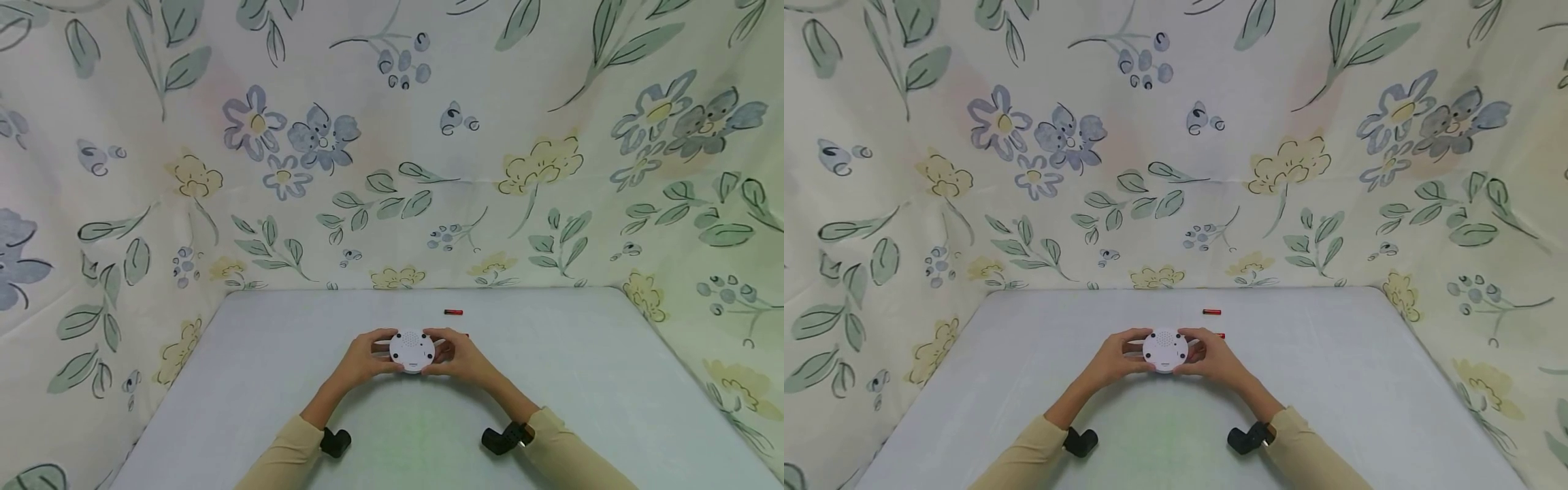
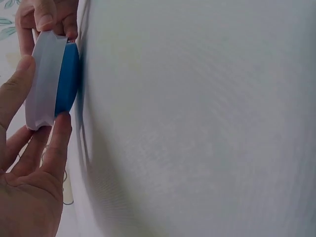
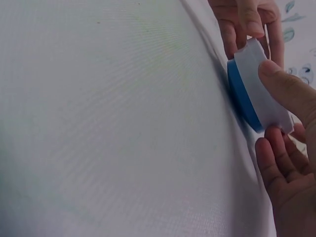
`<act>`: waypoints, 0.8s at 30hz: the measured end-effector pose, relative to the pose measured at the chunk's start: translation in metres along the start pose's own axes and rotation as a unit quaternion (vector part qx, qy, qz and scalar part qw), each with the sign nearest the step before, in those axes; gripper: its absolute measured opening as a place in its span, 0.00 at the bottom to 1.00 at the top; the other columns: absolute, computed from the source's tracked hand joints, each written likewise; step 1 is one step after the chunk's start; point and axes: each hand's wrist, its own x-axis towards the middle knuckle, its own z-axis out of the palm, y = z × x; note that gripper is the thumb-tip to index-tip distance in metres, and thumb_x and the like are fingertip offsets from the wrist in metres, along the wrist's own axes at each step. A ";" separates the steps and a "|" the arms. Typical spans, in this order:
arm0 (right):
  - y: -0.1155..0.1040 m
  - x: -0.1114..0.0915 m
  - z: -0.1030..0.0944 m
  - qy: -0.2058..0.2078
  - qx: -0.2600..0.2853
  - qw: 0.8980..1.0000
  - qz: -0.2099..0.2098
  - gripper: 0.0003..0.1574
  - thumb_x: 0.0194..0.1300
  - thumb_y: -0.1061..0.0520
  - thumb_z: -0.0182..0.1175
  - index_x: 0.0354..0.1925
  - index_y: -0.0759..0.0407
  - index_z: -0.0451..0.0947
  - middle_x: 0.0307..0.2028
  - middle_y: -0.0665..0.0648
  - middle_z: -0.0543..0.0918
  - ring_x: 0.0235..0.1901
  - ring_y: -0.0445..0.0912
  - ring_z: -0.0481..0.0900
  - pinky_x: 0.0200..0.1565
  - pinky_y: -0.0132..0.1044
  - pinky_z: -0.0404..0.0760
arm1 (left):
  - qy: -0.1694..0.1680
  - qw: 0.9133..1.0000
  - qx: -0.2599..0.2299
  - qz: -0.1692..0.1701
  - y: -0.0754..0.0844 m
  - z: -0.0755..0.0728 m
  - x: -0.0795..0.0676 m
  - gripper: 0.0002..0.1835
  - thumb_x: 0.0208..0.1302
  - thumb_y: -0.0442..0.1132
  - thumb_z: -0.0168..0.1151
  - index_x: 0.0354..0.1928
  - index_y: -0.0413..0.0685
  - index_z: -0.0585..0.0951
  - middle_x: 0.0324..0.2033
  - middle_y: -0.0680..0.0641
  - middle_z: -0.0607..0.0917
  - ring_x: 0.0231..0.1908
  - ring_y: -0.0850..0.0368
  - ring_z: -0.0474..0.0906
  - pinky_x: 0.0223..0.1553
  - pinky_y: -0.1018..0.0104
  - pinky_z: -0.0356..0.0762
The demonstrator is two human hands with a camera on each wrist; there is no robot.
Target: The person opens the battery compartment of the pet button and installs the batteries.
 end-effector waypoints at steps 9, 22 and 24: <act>-0.002 0.001 0.000 -0.006 0.002 1.000 0.006 0.46 0.56 0.61 0.78 0.69 0.67 0.70 0.53 0.60 0.80 0.41 0.53 0.83 0.45 0.47 0.84 | 0.004 1.000 0.018 0.001 -0.001 0.003 0.000 0.43 0.52 0.35 0.82 0.70 0.39 0.72 0.65 0.38 0.74 0.56 0.39 0.79 0.48 0.58 0.82; -0.012 0.019 -0.007 -0.023 -0.069 0.997 -0.021 0.42 0.54 0.50 0.81 0.63 0.62 0.78 0.53 0.56 0.80 0.49 0.51 0.80 0.50 0.44 0.82 | 0.005 1.000 0.004 0.023 0.000 0.006 -0.002 0.42 0.52 0.34 0.81 0.69 0.40 0.73 0.64 0.36 0.75 0.56 0.40 0.79 0.48 0.58 0.82; -0.016 0.022 -0.008 -0.032 -0.092 0.995 -0.018 0.43 0.53 0.48 0.81 0.63 0.61 0.78 0.53 0.55 0.80 0.49 0.50 0.80 0.50 0.43 0.82 | 0.003 1.000 0.003 0.029 0.001 0.006 -0.001 0.42 0.52 0.33 0.81 0.69 0.39 0.72 0.64 0.35 0.75 0.57 0.39 0.79 0.48 0.59 0.82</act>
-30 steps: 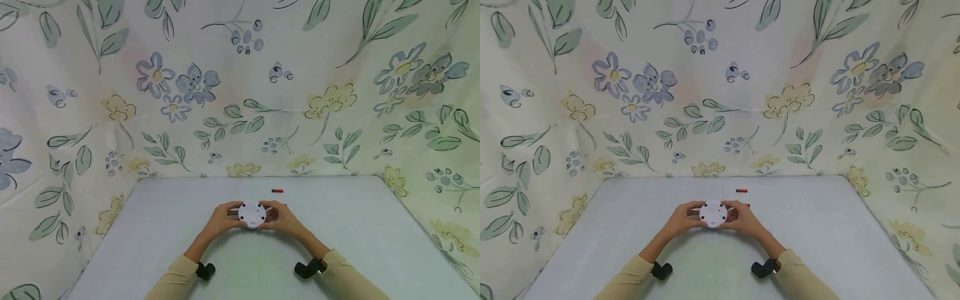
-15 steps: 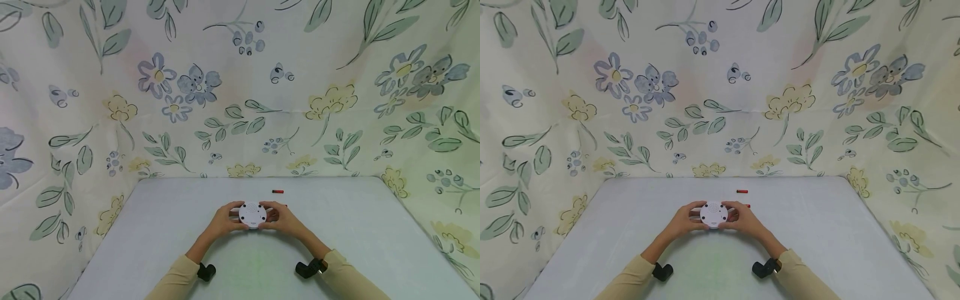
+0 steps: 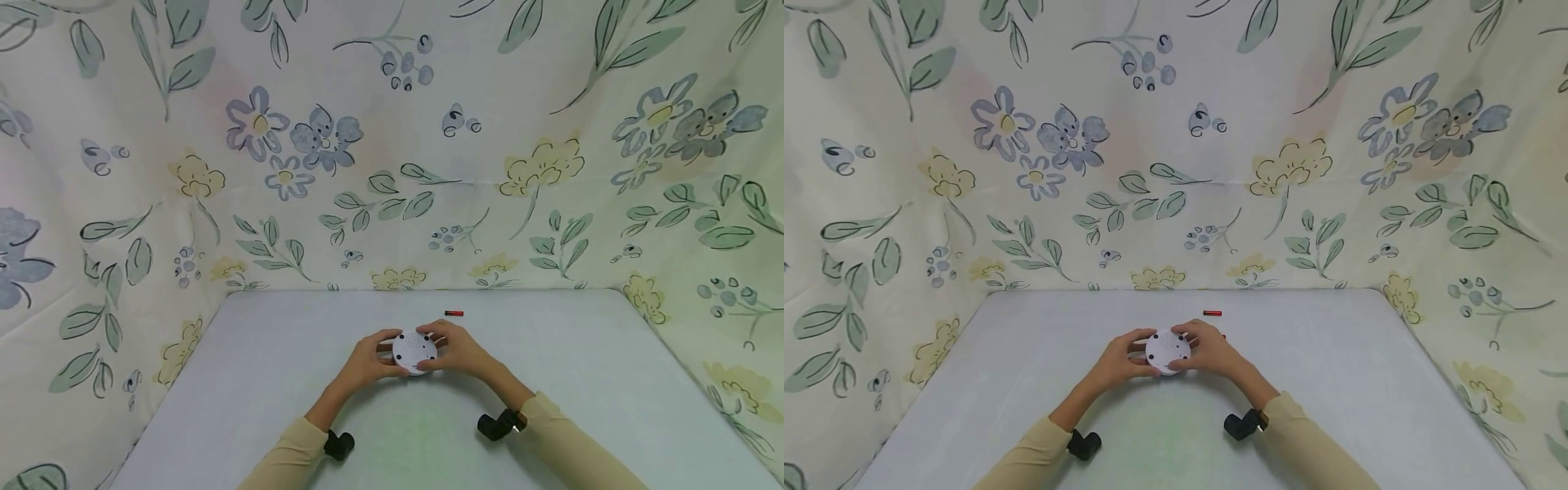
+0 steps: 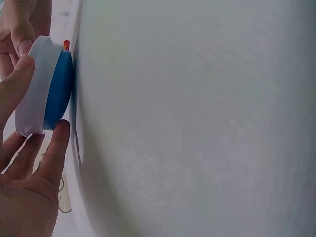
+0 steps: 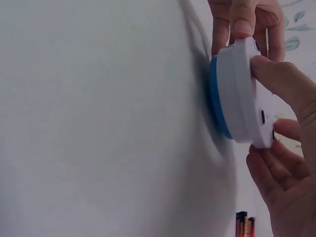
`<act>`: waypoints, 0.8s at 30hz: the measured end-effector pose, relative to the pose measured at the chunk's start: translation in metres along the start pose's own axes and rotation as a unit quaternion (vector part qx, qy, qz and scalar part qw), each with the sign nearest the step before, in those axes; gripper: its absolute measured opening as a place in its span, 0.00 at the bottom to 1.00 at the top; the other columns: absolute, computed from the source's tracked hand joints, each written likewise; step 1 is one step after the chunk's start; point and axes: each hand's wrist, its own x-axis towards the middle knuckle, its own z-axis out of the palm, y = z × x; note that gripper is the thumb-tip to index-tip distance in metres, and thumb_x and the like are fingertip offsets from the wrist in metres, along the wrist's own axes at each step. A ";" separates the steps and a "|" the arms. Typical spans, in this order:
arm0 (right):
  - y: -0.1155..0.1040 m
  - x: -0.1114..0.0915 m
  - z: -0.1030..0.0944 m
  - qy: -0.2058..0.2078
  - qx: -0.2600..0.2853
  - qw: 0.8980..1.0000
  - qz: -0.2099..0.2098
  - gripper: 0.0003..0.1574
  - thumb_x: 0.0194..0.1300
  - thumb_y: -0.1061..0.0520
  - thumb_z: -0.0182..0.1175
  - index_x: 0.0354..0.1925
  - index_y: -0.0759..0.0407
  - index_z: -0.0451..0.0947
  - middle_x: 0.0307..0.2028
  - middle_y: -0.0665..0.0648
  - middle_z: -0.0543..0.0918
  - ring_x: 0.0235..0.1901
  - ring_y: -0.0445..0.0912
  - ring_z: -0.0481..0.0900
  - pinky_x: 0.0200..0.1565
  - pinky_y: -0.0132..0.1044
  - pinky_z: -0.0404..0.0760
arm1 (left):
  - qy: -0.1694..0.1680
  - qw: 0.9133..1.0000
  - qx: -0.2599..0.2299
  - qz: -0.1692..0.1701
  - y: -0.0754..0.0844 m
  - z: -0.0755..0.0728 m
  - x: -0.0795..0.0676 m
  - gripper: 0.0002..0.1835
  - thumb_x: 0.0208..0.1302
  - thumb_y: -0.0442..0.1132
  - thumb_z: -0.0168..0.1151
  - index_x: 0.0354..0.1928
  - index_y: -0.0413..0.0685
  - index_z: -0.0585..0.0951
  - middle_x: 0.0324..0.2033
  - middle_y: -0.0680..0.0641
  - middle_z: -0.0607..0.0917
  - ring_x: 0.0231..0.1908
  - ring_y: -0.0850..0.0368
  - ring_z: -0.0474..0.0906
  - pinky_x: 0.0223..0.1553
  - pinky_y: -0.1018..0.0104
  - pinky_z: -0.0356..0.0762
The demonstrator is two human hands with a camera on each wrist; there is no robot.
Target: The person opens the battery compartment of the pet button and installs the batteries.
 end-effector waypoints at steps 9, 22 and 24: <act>-0.015 0.007 -0.009 -0.047 -0.065 0.997 0.019 0.42 0.53 0.46 0.80 0.63 0.60 0.78 0.52 0.53 0.81 0.47 0.48 0.82 0.48 0.41 0.82 | -0.006 1.000 0.005 -0.003 0.004 0.003 0.005 0.43 0.51 0.33 0.81 0.70 0.37 0.72 0.65 0.37 0.75 0.57 0.42 0.79 0.49 0.61 0.81; -0.005 0.005 -0.015 -0.064 -0.020 0.998 -0.001 0.41 0.55 0.48 0.79 0.64 0.59 0.78 0.57 0.53 0.81 0.48 0.46 0.82 0.49 0.38 0.81 | -0.009 0.999 0.041 0.004 0.012 0.004 0.010 0.41 0.52 0.35 0.81 0.69 0.36 0.73 0.64 0.38 0.76 0.56 0.41 0.80 0.52 0.53 0.80; -0.003 0.006 -0.015 -0.064 -0.016 0.998 -0.010 0.41 0.56 0.48 0.79 0.63 0.60 0.78 0.57 0.54 0.81 0.48 0.47 0.83 0.49 0.39 0.82 | -0.008 0.999 0.045 -0.001 0.012 0.004 0.010 0.42 0.52 0.36 0.81 0.69 0.37 0.73 0.65 0.38 0.76 0.56 0.42 0.80 0.52 0.54 0.80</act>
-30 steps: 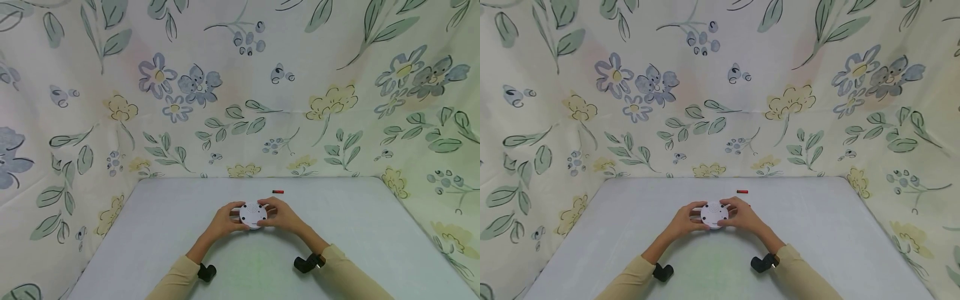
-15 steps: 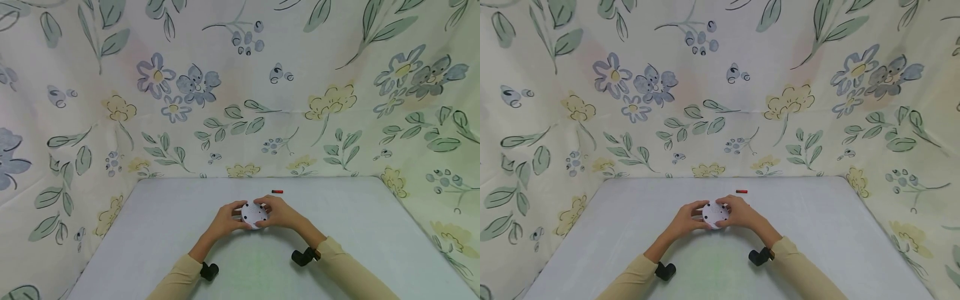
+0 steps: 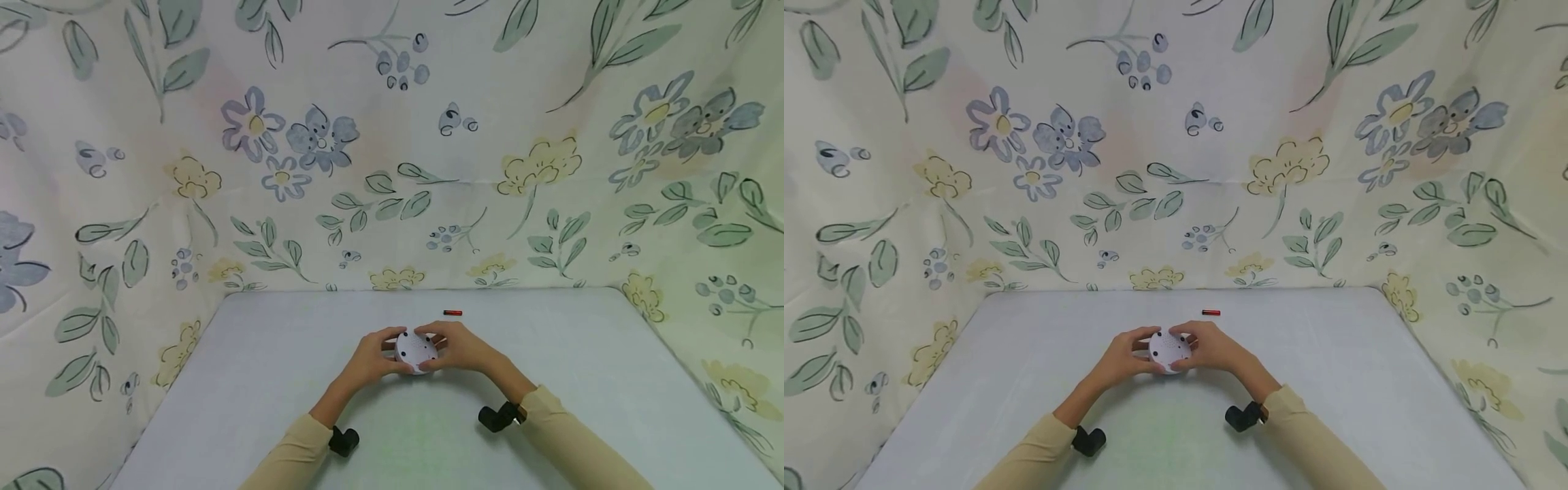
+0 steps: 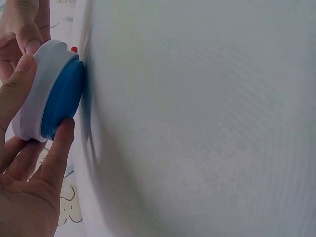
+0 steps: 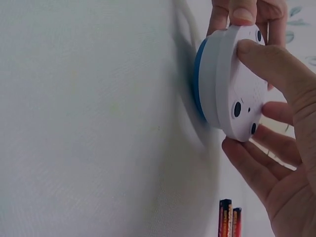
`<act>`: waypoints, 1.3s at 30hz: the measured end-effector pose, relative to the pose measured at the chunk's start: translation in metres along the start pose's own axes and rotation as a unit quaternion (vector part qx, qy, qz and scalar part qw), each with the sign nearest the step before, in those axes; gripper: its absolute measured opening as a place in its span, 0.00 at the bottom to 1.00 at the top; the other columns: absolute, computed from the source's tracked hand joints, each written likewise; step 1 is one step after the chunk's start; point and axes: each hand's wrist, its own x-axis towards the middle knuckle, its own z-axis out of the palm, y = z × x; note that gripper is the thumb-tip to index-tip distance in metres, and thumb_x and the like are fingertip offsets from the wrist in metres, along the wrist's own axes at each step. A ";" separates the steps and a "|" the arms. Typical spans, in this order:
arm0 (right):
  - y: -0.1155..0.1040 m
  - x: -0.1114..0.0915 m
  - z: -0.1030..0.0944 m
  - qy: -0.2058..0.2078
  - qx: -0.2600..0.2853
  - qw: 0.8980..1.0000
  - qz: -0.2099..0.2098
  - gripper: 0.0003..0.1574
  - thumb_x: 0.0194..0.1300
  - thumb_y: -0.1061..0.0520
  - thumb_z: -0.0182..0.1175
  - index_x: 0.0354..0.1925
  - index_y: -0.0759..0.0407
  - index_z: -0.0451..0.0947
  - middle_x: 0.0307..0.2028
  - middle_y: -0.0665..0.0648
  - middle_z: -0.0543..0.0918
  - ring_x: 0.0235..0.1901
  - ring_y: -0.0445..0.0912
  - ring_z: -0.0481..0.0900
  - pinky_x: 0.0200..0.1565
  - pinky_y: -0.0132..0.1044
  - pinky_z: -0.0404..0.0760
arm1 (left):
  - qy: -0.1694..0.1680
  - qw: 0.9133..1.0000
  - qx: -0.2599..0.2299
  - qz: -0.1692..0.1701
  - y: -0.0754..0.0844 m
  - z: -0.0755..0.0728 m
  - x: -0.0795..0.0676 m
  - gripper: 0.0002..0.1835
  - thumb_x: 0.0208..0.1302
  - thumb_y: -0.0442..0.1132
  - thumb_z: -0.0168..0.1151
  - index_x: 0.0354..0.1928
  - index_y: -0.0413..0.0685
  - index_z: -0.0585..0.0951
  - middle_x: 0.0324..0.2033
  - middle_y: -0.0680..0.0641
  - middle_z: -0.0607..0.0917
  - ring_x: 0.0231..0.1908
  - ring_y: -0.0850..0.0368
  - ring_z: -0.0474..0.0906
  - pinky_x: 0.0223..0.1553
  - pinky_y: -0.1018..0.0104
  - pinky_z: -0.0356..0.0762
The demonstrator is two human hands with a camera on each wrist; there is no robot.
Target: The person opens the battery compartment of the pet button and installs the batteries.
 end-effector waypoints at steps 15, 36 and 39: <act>-0.006 0.006 0.003 0.000 -0.082 0.996 -0.017 0.36 0.56 0.51 0.77 0.61 0.61 0.80 0.54 0.55 0.83 0.45 0.45 0.81 0.46 0.39 0.83 | 0.001 1.000 0.008 -0.007 0.000 0.000 0.003 0.42 0.52 0.37 0.82 0.68 0.36 0.73 0.64 0.40 0.77 0.55 0.42 0.81 0.49 0.58 0.81; -0.011 0.004 0.002 -0.016 -0.084 0.996 -0.027 0.28 0.61 0.53 0.72 0.58 0.59 0.83 0.60 0.64 0.80 0.56 0.53 0.81 0.48 0.41 0.83 | -0.004 0.999 0.030 -0.009 0.006 -0.003 0.003 0.41 0.52 0.38 0.82 0.67 0.34 0.74 0.63 0.38 0.78 0.54 0.40 0.81 0.48 0.55 0.82; -0.013 0.001 0.003 -0.020 -0.077 0.997 -0.017 0.28 0.63 0.51 0.72 0.60 0.59 0.82 0.63 0.66 0.77 0.59 0.56 0.79 0.49 0.43 0.82 | -0.006 1.000 0.027 -0.008 0.005 -0.003 0.004 0.41 0.53 0.39 0.82 0.67 0.34 0.73 0.63 0.38 0.77 0.54 0.40 0.81 0.49 0.55 0.81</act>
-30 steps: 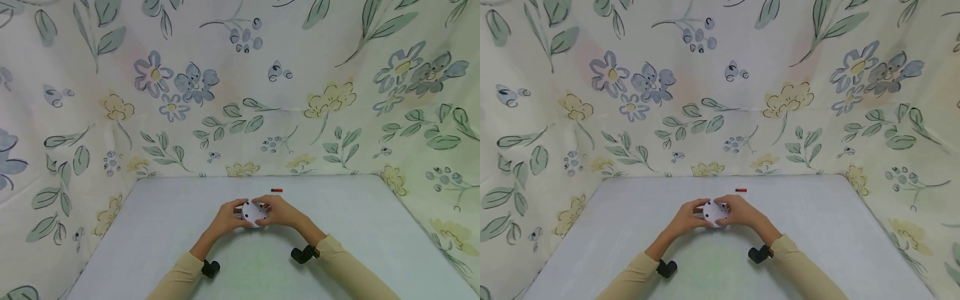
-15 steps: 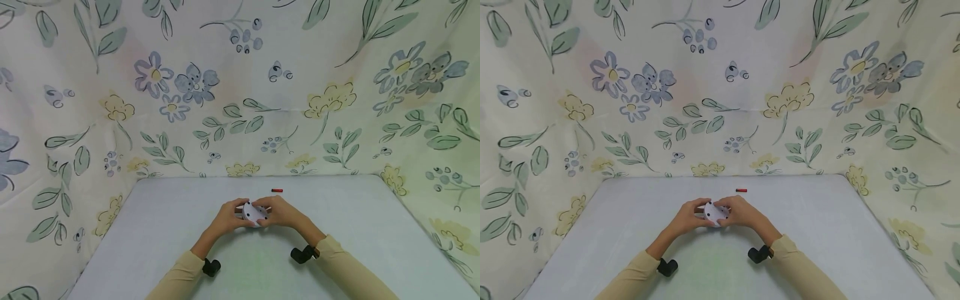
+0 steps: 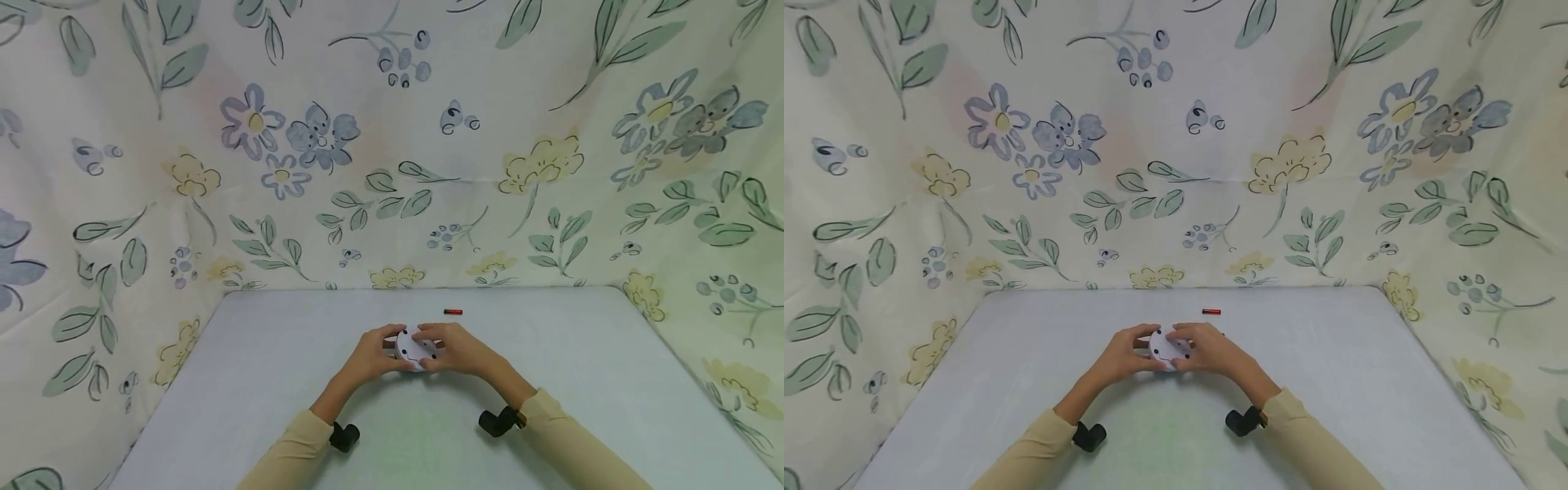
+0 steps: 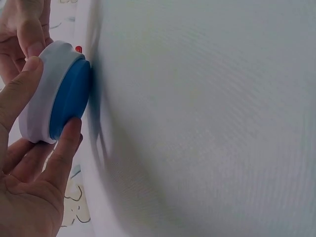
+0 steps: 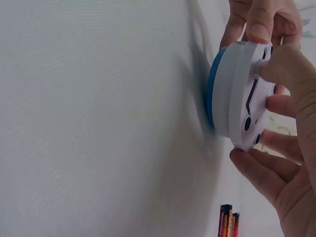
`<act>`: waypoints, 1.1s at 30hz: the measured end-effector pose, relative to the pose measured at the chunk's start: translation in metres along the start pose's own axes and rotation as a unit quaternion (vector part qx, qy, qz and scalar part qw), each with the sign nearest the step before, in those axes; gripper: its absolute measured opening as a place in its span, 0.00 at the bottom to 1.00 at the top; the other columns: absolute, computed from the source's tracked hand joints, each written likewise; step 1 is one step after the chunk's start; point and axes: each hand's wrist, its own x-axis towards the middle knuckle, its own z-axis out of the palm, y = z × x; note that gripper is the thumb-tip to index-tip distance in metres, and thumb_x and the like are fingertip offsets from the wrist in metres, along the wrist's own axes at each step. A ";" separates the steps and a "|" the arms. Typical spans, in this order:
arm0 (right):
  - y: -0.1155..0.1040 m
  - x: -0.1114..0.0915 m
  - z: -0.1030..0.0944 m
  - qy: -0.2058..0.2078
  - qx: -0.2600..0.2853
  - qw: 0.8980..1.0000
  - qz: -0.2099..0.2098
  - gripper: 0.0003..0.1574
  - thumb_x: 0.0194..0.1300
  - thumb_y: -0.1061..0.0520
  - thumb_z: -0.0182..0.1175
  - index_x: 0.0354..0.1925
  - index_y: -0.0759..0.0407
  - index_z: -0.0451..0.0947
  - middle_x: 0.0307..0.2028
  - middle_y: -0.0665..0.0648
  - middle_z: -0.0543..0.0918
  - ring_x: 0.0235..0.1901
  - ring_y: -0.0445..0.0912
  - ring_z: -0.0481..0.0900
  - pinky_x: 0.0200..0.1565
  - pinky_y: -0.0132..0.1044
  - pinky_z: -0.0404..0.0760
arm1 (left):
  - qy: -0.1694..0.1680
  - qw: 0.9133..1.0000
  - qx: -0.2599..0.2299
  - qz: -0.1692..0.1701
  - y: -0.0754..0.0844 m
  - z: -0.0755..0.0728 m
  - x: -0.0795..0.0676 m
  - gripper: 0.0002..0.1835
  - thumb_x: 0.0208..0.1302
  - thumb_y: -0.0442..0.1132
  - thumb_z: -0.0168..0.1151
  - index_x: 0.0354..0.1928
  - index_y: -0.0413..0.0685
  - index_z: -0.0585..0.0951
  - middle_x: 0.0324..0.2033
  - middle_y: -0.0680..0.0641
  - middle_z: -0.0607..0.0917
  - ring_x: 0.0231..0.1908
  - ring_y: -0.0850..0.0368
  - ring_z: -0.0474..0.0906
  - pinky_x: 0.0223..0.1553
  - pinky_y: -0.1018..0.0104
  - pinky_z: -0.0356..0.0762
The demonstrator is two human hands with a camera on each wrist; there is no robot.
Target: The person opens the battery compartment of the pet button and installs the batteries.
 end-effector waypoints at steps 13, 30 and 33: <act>0.014 -0.006 0.007 0.048 0.061 0.997 -0.010 0.29 0.62 0.47 0.75 0.58 0.55 0.82 0.63 0.60 0.78 0.59 0.52 0.78 0.54 0.45 0.80 | -0.003 1.000 0.002 -0.008 0.000 -0.001 0.000 0.41 0.53 0.37 0.82 0.68 0.35 0.73 0.64 0.38 0.77 0.54 0.41 0.81 0.51 0.54 0.80; 0.019 -0.013 0.006 0.119 0.102 0.986 -0.060 0.06 0.66 0.64 0.69 0.42 0.57 0.87 0.39 0.52 0.85 0.37 0.44 0.81 0.39 0.44 0.83 | -0.001 1.000 -0.007 -0.016 -0.002 -0.001 -0.001 0.41 0.51 0.38 0.83 0.67 0.38 0.74 0.63 0.39 0.77 0.54 0.41 0.81 0.49 0.54 0.81; 0.022 -0.015 0.007 0.125 0.109 0.985 -0.052 0.07 0.65 0.68 0.68 0.42 0.61 0.87 0.39 0.57 0.86 0.35 0.47 0.82 0.38 0.44 0.83 | -0.001 1.000 -0.009 -0.016 -0.001 -0.001 -0.001 0.41 0.51 0.37 0.83 0.67 0.37 0.74 0.63 0.39 0.77 0.54 0.41 0.81 0.49 0.53 0.81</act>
